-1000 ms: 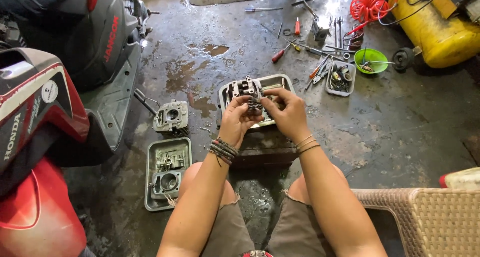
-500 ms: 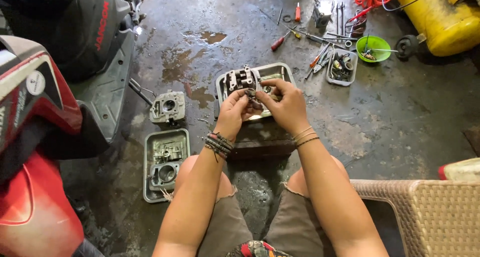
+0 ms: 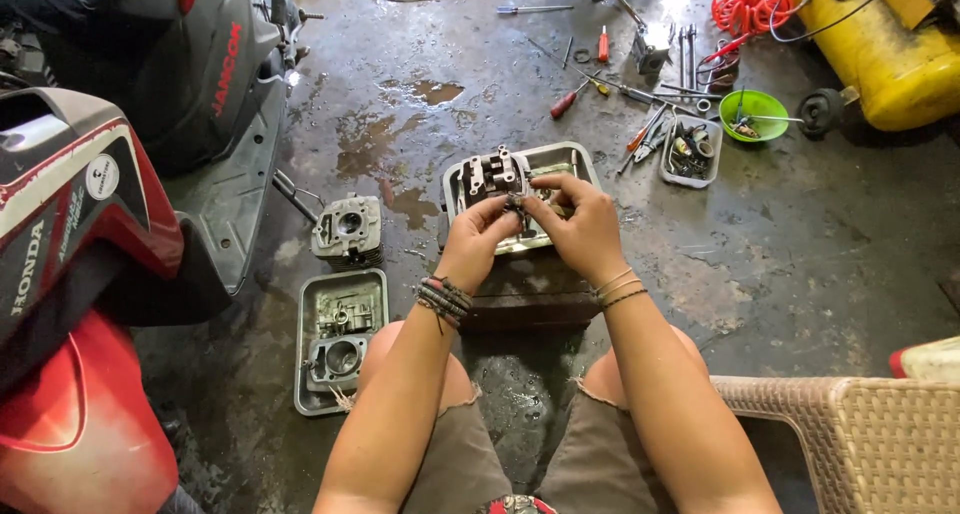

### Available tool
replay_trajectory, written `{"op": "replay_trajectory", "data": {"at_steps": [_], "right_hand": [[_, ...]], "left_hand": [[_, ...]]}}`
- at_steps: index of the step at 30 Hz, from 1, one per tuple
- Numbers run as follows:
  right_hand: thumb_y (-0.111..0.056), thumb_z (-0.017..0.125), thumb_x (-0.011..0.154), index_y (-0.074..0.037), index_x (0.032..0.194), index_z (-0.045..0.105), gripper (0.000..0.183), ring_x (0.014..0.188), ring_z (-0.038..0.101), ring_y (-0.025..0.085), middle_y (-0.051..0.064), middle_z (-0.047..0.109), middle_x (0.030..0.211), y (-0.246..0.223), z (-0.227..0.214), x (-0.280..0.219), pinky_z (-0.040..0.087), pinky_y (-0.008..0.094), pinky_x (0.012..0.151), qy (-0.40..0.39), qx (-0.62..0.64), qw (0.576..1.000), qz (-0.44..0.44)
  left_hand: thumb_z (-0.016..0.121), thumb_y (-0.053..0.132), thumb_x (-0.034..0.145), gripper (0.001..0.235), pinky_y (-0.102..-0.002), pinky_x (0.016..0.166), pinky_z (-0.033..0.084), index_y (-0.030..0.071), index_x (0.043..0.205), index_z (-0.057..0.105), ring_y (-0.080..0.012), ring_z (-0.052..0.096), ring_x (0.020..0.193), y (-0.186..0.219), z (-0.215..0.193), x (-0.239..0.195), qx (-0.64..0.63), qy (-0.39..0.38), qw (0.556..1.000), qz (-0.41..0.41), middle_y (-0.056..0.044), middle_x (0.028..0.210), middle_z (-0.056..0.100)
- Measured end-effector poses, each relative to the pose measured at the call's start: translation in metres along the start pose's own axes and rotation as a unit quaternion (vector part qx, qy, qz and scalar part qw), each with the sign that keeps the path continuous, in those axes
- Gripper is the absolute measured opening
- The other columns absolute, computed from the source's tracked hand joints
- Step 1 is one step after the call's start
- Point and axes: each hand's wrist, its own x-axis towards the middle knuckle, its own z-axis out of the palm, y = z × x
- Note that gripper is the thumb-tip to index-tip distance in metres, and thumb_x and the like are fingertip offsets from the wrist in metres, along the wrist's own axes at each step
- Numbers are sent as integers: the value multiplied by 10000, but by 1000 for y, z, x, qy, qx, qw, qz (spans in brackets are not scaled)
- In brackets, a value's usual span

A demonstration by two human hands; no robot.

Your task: Inspecting and manually testing the movement of components within a motorcycle engine cylinder head.

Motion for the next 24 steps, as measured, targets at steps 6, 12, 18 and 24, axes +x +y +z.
{"op": "replay_trajectory", "data": {"at_steps": [6,12,18,24], "right_hand": [[-451,830,845,-283,1082,774,296,809,689,249,27,637,724,5,2,1,550,396,772,0,-39,999,-19],[-506,794,853,-298,1073,771,303,812,692,275,47,635,740,16,-8,7,548,423,794,8,-96,995,12],[-401,818,839,-253,1083,791,286,783,686,287,92,644,719,4,8,0,546,420,779,-22,-11,999,-20],[-519,803,837,-279,1074,780,338,775,695,298,76,638,706,22,-8,11,537,435,785,3,-104,994,27]], "left_hand": [[573,-12,1003,343,-452,923,592,-81,1337,598,-265,691,998,12,5,-4,-5,-13,1000,27,-254,1102,713],[476,13,1042,390,-426,899,614,-89,1417,504,-276,714,972,9,-2,-1,-86,-23,996,28,-257,1087,700],[438,-50,1026,446,-449,949,589,-75,1471,452,-254,653,1014,6,10,-4,-67,-34,997,27,-262,1172,663],[405,42,1059,459,-338,883,623,-2,1516,399,-206,703,926,2,-8,2,-89,-21,996,20,-210,1056,698]]}}
